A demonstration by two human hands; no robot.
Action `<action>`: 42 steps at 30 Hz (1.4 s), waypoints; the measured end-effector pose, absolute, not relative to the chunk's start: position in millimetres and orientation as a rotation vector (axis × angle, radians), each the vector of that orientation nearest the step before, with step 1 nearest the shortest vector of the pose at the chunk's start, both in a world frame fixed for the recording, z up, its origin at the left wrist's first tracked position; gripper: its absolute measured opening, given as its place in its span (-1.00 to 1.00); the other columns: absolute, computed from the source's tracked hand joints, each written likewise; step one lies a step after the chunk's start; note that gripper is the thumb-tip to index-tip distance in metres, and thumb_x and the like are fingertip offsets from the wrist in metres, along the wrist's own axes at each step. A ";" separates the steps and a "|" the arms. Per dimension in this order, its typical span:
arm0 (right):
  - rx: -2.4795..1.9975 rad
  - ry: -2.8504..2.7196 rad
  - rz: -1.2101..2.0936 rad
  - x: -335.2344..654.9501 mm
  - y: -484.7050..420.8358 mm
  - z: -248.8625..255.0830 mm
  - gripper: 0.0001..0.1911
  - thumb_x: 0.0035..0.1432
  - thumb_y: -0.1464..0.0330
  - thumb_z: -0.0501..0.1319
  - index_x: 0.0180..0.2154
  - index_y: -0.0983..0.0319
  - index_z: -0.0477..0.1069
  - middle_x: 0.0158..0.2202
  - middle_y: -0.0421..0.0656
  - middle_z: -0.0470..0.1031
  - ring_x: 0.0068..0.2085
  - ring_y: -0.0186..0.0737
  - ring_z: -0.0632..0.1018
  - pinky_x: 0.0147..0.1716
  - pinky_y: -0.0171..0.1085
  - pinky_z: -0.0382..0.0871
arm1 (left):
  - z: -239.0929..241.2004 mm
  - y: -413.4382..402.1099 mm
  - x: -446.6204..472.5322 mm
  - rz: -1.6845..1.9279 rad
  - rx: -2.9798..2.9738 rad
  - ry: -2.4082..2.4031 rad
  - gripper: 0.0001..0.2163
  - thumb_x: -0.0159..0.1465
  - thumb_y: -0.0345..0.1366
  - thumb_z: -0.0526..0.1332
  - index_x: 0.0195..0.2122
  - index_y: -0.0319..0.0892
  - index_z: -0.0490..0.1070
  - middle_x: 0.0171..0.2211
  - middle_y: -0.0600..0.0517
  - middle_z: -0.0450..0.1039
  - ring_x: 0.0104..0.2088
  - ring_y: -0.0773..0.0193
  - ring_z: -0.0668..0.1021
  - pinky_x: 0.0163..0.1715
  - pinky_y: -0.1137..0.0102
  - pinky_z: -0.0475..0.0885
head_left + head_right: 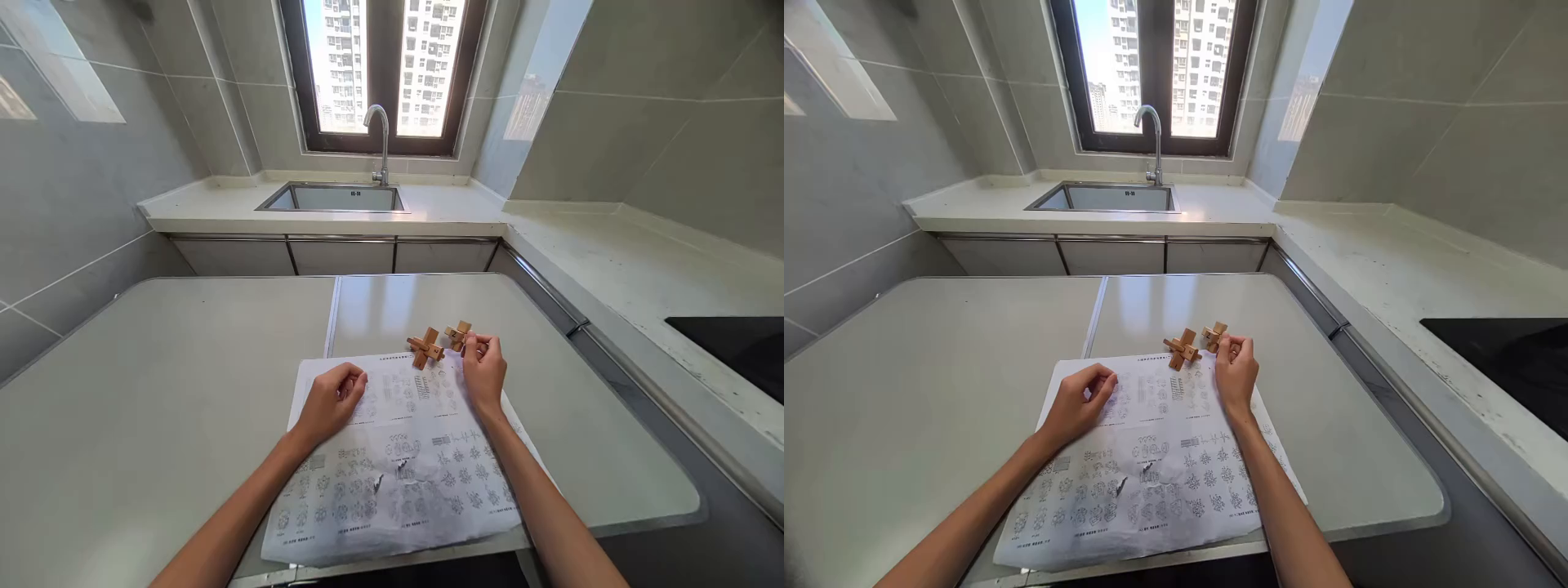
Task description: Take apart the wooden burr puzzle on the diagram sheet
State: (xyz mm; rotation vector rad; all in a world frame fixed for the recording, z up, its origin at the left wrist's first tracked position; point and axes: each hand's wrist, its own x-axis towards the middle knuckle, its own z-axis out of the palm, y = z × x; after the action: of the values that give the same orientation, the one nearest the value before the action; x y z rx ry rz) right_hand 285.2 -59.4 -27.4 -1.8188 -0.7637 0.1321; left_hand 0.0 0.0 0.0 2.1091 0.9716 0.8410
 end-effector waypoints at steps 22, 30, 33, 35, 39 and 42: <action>-0.710 -1.254 1.690 224.3 -74.9 -10.0 -0.53 0.29 0.05 0.37 0.01 0.23 0.37 -0.47 -0.25 0.50 -0.57 -0.33 0.52 -0.61 -0.38 0.29 | 9.6 -11.9 4.4 0.771 1.899 0.583 -0.55 0.21 -0.25 0.42 0.14 -0.04 0.49 0.23 -0.08 0.47 0.23 -0.05 0.49 0.27 0.11 0.36; -0.710 -1.358 1.784 226.1 -77.9 -7.2 -0.55 0.30 0.07 0.36 -0.02 0.30 0.50 -0.46 -0.23 0.50 -0.59 -0.37 0.48 -0.56 -0.35 0.32 | 3.2 -8.2 4.3 0.600 1.595 0.412 -0.37 0.12 -0.03 0.51 0.19 -0.11 0.50 0.03 -0.13 0.61 0.15 -0.15 0.56 0.20 0.06 0.41; -0.781 -1.423 1.712 224.9 -78.5 -5.7 -0.60 0.31 0.08 0.34 -0.10 0.30 0.54 -0.56 -0.27 0.44 -0.56 -0.32 0.50 -0.53 -0.35 0.31 | -1.6 -6.7 4.4 0.621 1.548 0.388 -0.37 0.07 -0.08 0.55 0.16 -0.10 0.50 0.07 -0.13 0.58 0.17 -0.13 0.55 0.22 0.08 0.39; -0.814 -1.449 1.667 224.0 -78.7 -5.1 -0.62 0.31 0.07 0.34 -0.13 0.28 0.54 -0.52 -0.25 0.44 -0.53 -0.33 0.49 -0.52 -0.35 0.30 | -3.6 -5.9 4.3 0.627 1.540 0.379 -0.36 0.05 -0.12 0.57 0.16 -0.09 0.49 0.10 -0.13 0.56 0.19 -0.12 0.53 0.24 0.09 0.38; -0.889 -1.453 1.571 221.3 -78.4 -7.3 -0.64 0.31 0.08 0.33 -0.15 0.27 0.54 -0.51 -0.27 0.40 -0.53 -0.35 0.44 -0.50 -0.34 0.30 | -4.3 -5.3 4.5 0.654 1.551 0.419 -0.38 0.05 -0.17 0.57 0.14 -0.10 0.49 0.11 -0.13 0.55 0.18 -0.07 0.53 0.25 0.10 0.38; -0.946 -1.459 1.481 218.8 -77.3 -10.6 -0.63 0.31 0.08 0.34 -0.10 0.26 0.55 -0.54 -0.29 0.39 -0.54 -0.35 0.42 -0.49 -0.33 0.30 | -3.2 -5.6 5.4 0.682 1.580 0.469 -0.39 0.03 -0.21 0.58 0.11 -0.12 0.48 0.07 -0.13 0.57 0.14 -0.05 0.55 0.23 0.11 0.40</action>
State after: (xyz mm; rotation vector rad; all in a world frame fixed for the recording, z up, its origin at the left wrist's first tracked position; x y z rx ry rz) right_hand 218.8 -77.3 -10.6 -0.9460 -1.4592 1.4808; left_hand 5.4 -5.6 -3.2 1.5798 0.4691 0.6816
